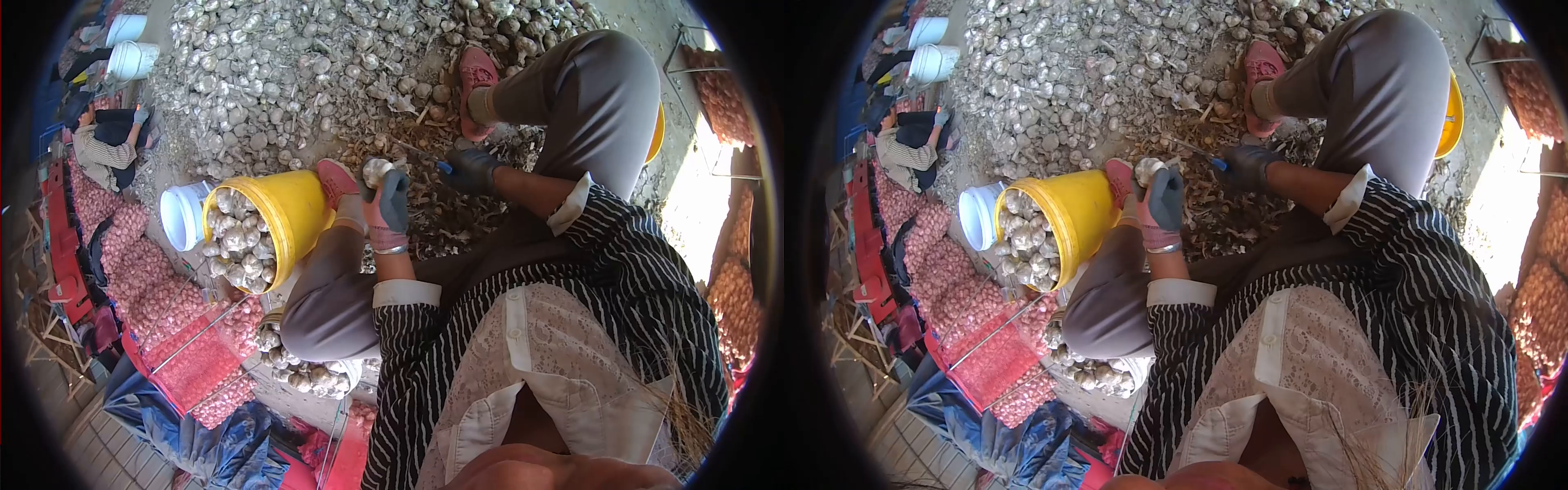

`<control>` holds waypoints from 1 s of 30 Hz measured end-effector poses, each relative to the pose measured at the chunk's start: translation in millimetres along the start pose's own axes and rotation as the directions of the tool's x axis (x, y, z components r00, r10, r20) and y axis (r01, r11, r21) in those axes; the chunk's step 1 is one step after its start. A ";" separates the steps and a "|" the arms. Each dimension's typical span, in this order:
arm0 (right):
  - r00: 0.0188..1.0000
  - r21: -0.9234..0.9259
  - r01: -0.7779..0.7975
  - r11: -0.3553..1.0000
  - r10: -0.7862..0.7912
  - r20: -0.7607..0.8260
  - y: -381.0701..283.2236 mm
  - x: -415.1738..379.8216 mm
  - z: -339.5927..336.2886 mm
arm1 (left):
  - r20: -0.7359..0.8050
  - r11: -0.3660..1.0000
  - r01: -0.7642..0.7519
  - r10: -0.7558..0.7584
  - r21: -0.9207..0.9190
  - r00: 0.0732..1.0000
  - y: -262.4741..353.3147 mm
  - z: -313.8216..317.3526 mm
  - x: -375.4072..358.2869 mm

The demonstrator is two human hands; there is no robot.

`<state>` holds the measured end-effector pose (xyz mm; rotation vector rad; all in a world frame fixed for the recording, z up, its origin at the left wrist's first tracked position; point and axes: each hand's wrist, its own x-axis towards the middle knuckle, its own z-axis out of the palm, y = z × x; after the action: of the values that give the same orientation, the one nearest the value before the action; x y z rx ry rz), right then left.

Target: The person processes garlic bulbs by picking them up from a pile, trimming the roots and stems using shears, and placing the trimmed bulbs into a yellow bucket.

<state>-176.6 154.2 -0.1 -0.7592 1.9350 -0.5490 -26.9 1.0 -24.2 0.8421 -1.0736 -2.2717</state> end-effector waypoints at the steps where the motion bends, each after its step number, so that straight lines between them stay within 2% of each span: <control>1: 1.000 0.001 0.014 1.000 -0.014 -0.002 -2.0 -2.7 1.4 | 0.020 0.960 0.055 -0.052 -0.274 0.998 9.3 -1.4 1.4; 2: 0.999 0.024 0.053 0.998 -0.053 0.011 -1.7 -5.6 2.3 | 0.058 0.844 0.112 -0.096 -0.524 0.994 16.2 -0.3 1.7; 3: 0.996 0.049 0.089 0.995 -0.090 0.022 -0.7 -9.0 3.0 | 0.083 0.774 0.089 -0.048 -0.626 0.995 19.4 3.4 -0.4; 5: 0.987 0.044 0.162 0.986 -0.162 -0.001 4.3 -8.9 12.9 | 0.086 0.785 0.083 -0.038 -0.614 0.996 25.6 19.1 -9.1; 6: 0.975 0.038 0.224 0.974 -0.223 -0.015 8.7 -9.6 17.9 | 0.083 0.792 0.081 -0.038 -0.605 0.996 26.5 26.4 -14.6; 8: 0.969 0.026 0.244 0.969 -0.243 -0.042 3.5 -20.6 12.4 | 0.088 0.823 0.115 -0.080 -0.556 0.993 16.1 23.1 -20.3; 10: 0.964 0.015 0.258 0.966 -0.256 -0.068 2.3 -24.4 9.1 | 0.056 0.900 0.203 -0.196 -0.386 0.979 7.7 23.5 -24.6; 11: 0.971 0.043 0.238 0.970 -0.237 -0.038 3.9 -23.4 8.3 | -0.016 0.966 0.176 -0.182 -0.188 0.983 4.8 26.6 -27.4; 13: 0.975 0.071 0.223 0.972 -0.223 -0.010 13.2 -14.3 20.4 | -0.023 0.968 0.179 -0.186 -0.175 0.982 2.5 27.1 -28.4; 15: 0.957 0.235 0.264 0.936 -0.222 -0.188 33.7 7.3 48.9 | -0.034 0.971 0.174 -0.182 -0.163 0.983 6.7 25.0 -28.1; 16: 0.955 0.234 0.269 0.934 -0.226 -0.192 30.6 6.8 44.5 | 0.060 0.941 0.152 -0.140 -0.302 0.988 11.1 23.3 -29.3; 17: 0.968 0.369 0.224 0.902 -0.162 -0.192 28.9 8.0 39.1 | 0.148 0.889 0.142 -0.085 -0.435 0.985 15.3 21.1 -28.5; 18: 0.979 0.497 0.176 0.850 -0.096 -0.182 22.4 4.7 29.1 | 0.163 0.856 0.059 0.029 -0.513 0.986 28.6 27.1 -27.9; 19: 0.978 0.497 0.176 0.849 -0.096 -0.183 17.9 0.4 19.1 | 0.165 0.809 -0.018 0.141 -0.588 0.976 45.2 29.8 -26.8; 20: 0.999 0.652 0.011 0.758 0.025 -0.047 4.0 -14.5 0.3 | 0.157 0.709 -0.075 0.257 -0.701 0.953 63.6 25.7 -25.9; 21: 0.986 0.762 -0.162 0.627 0.121 0.111 -3.9 -20.4 -9.2 | 0.130 0.588 -0.123 0.369 -0.800 0.920 80.4 19.8 -23.5; 22: 0.986 0.760 -0.166 0.628 0.121 0.115 -3.0 -14.7 -4.7 | 0.126 0.587 -0.126 0.369 -0.799 0.921 96.4 17.4 -23.3; 24: 0.978 0.881 -0.145 0.451 0.198 0.060 2.4 2.7 11.1 | -0.117 0.446 -0.297 0.387 -0.844 0.915 123.9 14.2 -19.8; 25: 0.978 0.893 -0.164 0.419 0.190 0.090 4.4 9.4 14.1 | 0.022 0.590 -0.239 0.401 -0.771 0.916 116.0 -12.0 -4.4; 27: 0.979 0.914 -0.167 0.370 0.173 0.109 4.1 17.5 15.3 | -0.219 0.825 -0.273 0.186 -0.494 0.958 96.6 1.7 21.3; 28: 0.982 0.923 -0.148 0.355 0.161 0.096 0.6 21.1 15.2 | -0.236 0.929 -0.113 0.029 -0.354 0.971 81.9 2.4 35.5; 29: 0.987 0.920 -0.139 0.366 0.133 0.096 -1.8 23.6 16.0 | -0.281 0.976 0.063 -0.122 -0.210 0.952 62.6 -3.5 51.9; 30: 0.991 0.940 -0.109 0.323 0.115 0.076 -2.4 25.3 18.3 | -0.280 0.978 0.149 -0.184 -0.143 0.942 35.8 -20.1 70.5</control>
<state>-168.6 133.6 -22.2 0.1803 1.2546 -1.4208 -55.7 -75.2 -28.2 1.2127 -0.7490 -2.2287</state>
